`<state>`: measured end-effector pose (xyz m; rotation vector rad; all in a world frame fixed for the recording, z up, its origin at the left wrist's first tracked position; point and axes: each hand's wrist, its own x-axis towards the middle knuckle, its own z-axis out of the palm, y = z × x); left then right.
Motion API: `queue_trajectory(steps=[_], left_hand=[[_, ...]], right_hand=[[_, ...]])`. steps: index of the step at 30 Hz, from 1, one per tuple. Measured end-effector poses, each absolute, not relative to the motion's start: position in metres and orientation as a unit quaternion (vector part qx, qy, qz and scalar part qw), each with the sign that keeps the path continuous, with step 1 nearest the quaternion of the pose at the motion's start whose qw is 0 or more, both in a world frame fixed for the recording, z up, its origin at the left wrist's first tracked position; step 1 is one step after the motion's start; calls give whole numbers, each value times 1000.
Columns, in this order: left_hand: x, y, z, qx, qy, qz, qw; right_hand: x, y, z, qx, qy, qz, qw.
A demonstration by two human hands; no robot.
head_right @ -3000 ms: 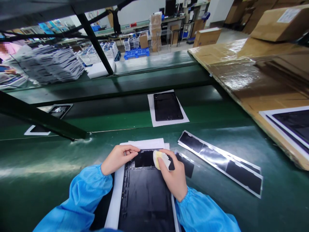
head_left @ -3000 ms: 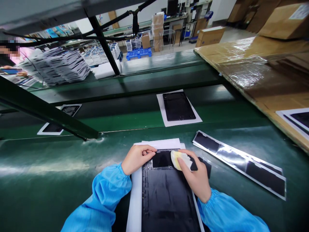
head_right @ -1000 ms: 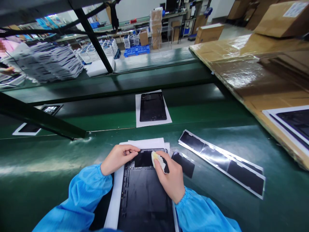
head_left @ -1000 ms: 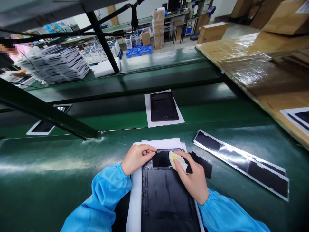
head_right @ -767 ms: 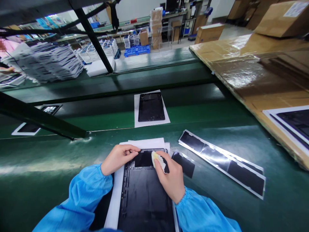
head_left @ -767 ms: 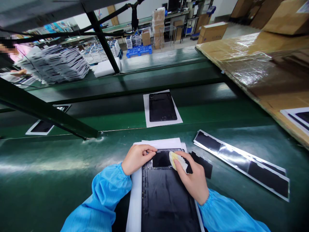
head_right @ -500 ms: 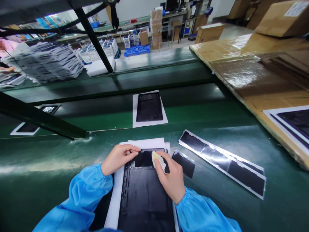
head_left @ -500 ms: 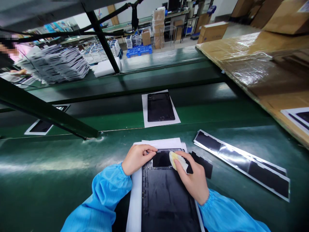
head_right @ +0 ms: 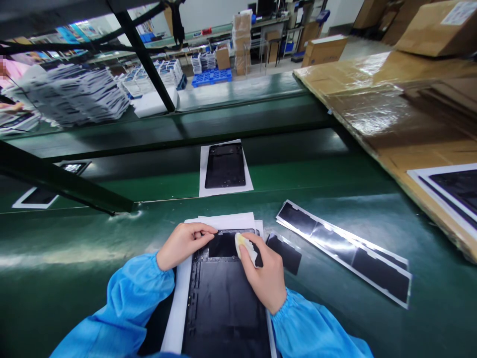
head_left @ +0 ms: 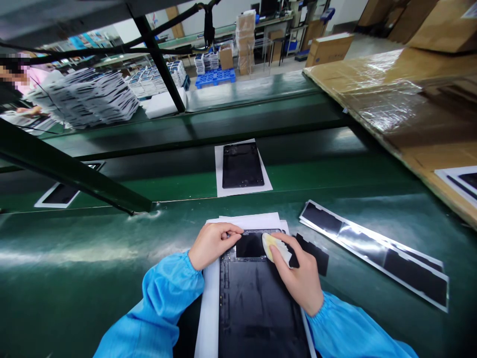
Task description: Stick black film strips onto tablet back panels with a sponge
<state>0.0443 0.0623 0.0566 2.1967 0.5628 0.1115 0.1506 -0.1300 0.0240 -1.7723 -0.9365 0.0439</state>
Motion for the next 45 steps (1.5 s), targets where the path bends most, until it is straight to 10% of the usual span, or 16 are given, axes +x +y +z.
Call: queue_trajectory(steps=[45], left_hand=[[45,61,57,899,213,40,381]], right_hand=[[150,-129,24,-751,-389,16,533]])
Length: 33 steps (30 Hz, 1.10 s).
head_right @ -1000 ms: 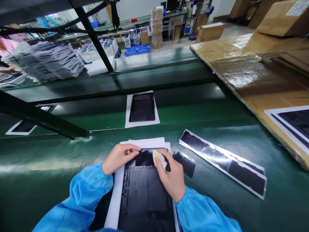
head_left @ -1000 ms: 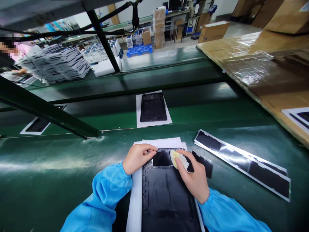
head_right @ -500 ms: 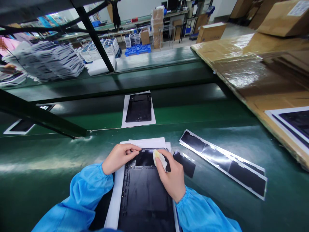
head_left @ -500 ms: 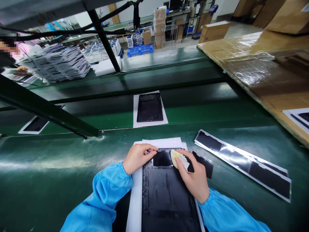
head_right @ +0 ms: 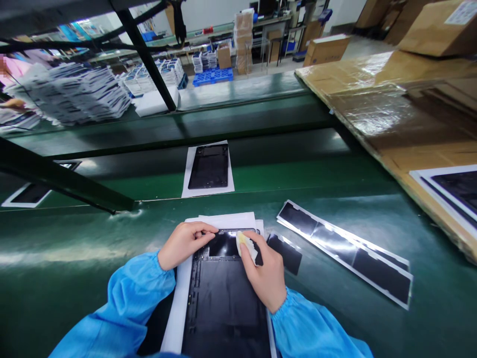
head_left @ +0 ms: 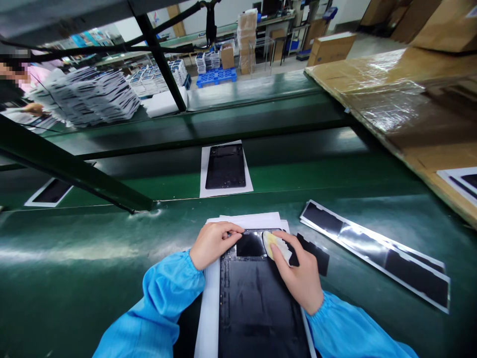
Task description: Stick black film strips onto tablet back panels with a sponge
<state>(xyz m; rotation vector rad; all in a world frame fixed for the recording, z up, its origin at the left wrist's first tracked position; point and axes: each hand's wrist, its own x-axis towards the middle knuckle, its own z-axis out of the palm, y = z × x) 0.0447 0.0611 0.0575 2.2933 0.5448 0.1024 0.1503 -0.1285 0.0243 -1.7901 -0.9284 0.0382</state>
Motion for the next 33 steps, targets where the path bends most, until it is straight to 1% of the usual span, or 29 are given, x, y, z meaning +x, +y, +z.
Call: queue_trajectory(steps=[8,19,28,33], left_hand=[[45,61,58,906,209,37,367],[43,58,65,926,187,3,329],[43,58,62,925,188,7,330],[43,59,58,924,186,33,333]], right_hand=[[150,-128,25,-751,-391,8,532],[151,-128,25,-749,-396,7,531],[151,-129,24,-747,-395,8,534],[151,-129,23,-747,-394,8,535]])
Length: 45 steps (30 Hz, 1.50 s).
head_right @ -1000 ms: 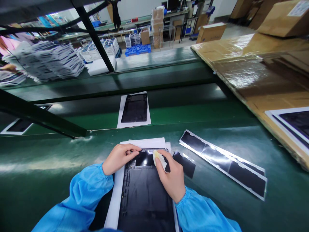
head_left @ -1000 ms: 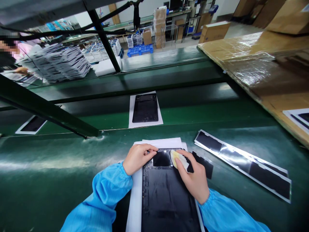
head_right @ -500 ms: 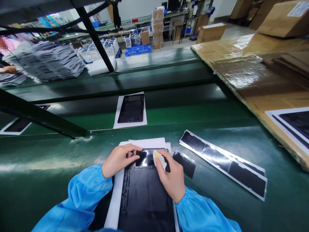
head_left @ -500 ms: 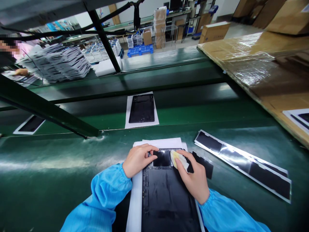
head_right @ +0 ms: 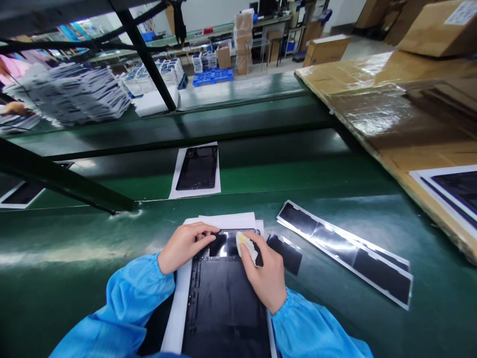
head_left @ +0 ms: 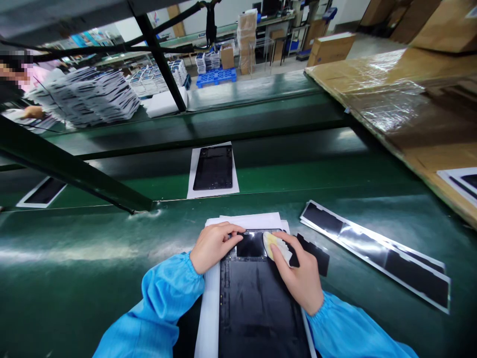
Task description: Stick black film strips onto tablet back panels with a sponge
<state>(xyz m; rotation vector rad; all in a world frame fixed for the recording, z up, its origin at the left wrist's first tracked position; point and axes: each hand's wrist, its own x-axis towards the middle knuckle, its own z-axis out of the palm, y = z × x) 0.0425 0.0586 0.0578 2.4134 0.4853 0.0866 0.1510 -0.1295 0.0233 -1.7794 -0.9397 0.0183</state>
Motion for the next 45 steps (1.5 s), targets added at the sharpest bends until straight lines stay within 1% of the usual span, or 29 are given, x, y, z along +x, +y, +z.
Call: queue_trajectory(steps=[16,28,31,34,37,40,42,45], left_hand=[[43,59,56,918,179,61,349],[42,58,57,933,178,50,310],[42,56,57,943,177,45,277],[41,51,58,964,157,43,210],[41,44,62,987,121,49,93],[37,42,66,988,137,69,-23],[32,43,66,987,117,99,-39],[21,44,58,992,-5,127,2]], right_hand=[[151,-130,22,-739,-395,22,546],[150,-131,22,-744,-398,28,536],[150,-131,21,-747,-397,27,533],[151,-130,22,-752,-395,26,528],[151,-129,23,-754,-397,23,523],[151,-128,25,-754,-399,24,521],[151,-128,26,-755,-396,29,522],[151,-128,26,-758,-392,36,520]])
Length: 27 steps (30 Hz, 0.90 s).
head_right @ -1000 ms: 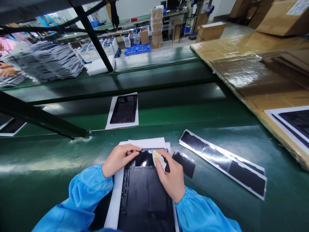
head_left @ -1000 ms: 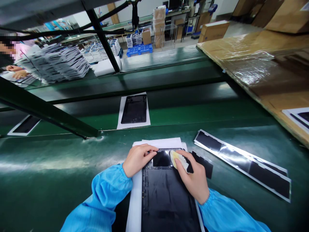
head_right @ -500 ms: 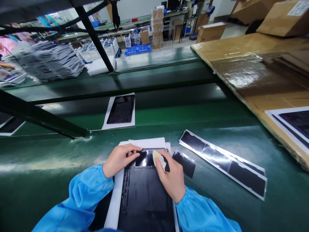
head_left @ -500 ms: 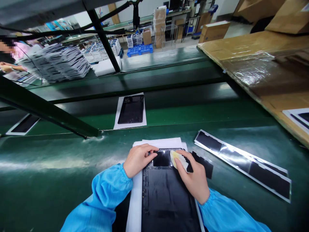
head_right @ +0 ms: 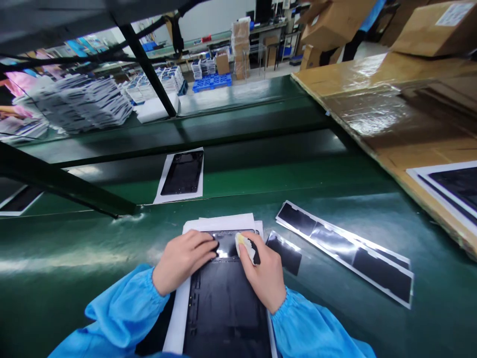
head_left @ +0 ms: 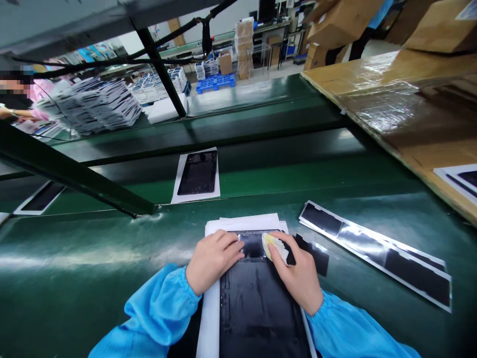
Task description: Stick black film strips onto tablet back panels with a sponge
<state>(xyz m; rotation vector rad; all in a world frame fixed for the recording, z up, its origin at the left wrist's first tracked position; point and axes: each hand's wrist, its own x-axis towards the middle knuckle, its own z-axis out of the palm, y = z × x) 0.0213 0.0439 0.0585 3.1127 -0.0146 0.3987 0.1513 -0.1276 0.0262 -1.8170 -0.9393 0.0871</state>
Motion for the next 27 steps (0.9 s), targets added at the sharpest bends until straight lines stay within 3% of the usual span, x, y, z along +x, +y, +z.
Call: queue_trajectory(steps=[6,14,18,27], left_hand=[[12,46,53,994,-30,106,21],[-8,60,61,988,-73,31,135],[-9,58,55,986,-67,48,142],[-6,57,53,987,-66,77,127]], right_hand=[[150,-126,27,-762,-389,33,517],[154,-127,30,-782,-379,52,492],[149,-114,35,-800,-411,32,436],[147,-122,32,-791,-463,-20,399]])
